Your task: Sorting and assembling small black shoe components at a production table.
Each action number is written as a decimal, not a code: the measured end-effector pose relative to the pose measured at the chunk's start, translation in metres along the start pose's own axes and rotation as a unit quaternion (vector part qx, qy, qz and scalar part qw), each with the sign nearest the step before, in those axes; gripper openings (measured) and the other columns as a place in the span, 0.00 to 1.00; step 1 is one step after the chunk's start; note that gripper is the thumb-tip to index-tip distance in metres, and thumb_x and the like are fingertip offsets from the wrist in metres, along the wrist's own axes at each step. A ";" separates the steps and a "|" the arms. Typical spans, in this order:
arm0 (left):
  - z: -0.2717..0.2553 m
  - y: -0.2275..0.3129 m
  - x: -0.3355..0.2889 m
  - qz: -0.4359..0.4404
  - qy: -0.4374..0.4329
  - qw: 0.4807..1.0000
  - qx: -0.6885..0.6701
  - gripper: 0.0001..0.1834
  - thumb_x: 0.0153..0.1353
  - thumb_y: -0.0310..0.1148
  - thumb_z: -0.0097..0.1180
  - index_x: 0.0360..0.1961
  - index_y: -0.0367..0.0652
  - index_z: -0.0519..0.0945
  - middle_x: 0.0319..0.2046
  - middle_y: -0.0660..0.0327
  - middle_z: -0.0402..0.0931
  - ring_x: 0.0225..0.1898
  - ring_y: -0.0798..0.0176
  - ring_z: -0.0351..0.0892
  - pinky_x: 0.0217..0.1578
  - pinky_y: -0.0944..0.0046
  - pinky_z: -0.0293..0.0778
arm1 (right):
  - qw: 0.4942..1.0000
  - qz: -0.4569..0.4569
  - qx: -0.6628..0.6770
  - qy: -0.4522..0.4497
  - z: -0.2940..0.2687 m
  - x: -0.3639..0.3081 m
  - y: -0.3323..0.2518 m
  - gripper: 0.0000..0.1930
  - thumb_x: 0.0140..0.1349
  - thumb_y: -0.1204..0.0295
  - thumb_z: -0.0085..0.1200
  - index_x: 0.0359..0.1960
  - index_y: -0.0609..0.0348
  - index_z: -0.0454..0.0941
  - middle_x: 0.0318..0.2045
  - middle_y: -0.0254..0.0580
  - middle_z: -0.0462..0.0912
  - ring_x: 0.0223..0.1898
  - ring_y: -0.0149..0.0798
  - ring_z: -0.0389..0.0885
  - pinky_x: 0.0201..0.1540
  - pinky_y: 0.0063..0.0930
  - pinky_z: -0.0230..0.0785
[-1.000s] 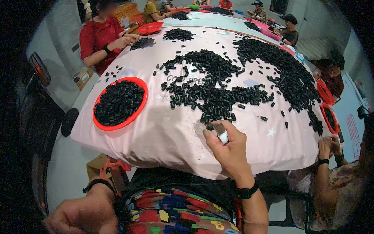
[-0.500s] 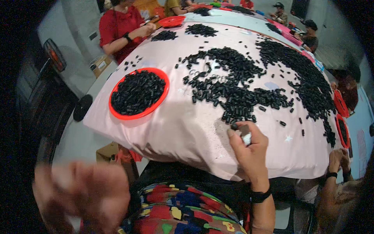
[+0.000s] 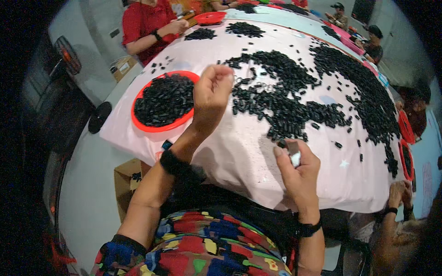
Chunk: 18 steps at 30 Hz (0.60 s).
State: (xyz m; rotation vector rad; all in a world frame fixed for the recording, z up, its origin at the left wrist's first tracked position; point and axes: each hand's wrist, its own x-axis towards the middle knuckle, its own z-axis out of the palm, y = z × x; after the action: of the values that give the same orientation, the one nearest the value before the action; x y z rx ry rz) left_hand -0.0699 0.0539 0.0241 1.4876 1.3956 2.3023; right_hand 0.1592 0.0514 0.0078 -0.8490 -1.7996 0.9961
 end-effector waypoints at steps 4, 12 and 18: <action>0.012 0.024 -0.033 -0.239 -0.367 0.893 -0.109 0.12 0.64 0.36 0.50 0.42 0.39 0.76 0.31 0.67 0.74 0.33 0.75 0.69 0.35 0.74 0.67 | 0.999 -0.023 0.021 0.008 -0.003 0.001 0.001 0.07 0.58 0.72 0.59 0.35 0.63 0.78 0.22 0.25 0.75 0.26 0.19 0.68 0.28 0.15 0.60; 0.019 0.048 -0.062 -0.366 -0.386 0.817 -0.222 0.18 0.65 0.36 0.50 0.52 0.37 0.74 0.33 0.66 0.76 0.32 0.76 0.73 0.34 0.76 0.69 | 0.999 -0.041 0.031 -0.014 -0.011 -0.001 -0.006 0.06 0.57 0.72 0.59 0.32 0.62 0.77 0.21 0.28 0.76 0.24 0.19 0.67 0.26 0.15 0.60; 0.012 0.049 -0.065 -0.450 -0.345 0.767 -0.299 0.18 0.65 0.37 0.51 0.51 0.37 0.74 0.34 0.62 0.78 0.34 0.73 0.77 0.33 0.75 0.72 | 0.999 -0.031 0.008 -0.033 -0.010 -0.002 -0.006 0.07 0.55 0.72 0.62 0.30 0.61 0.77 0.20 0.29 0.76 0.23 0.18 0.68 0.23 0.15 0.60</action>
State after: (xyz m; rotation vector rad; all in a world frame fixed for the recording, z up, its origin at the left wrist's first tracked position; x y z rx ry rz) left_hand -0.0071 0.0012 0.0154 0.9375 0.7468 1.1937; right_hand 0.1680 0.0502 0.0154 -0.7535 -1.8593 1.0073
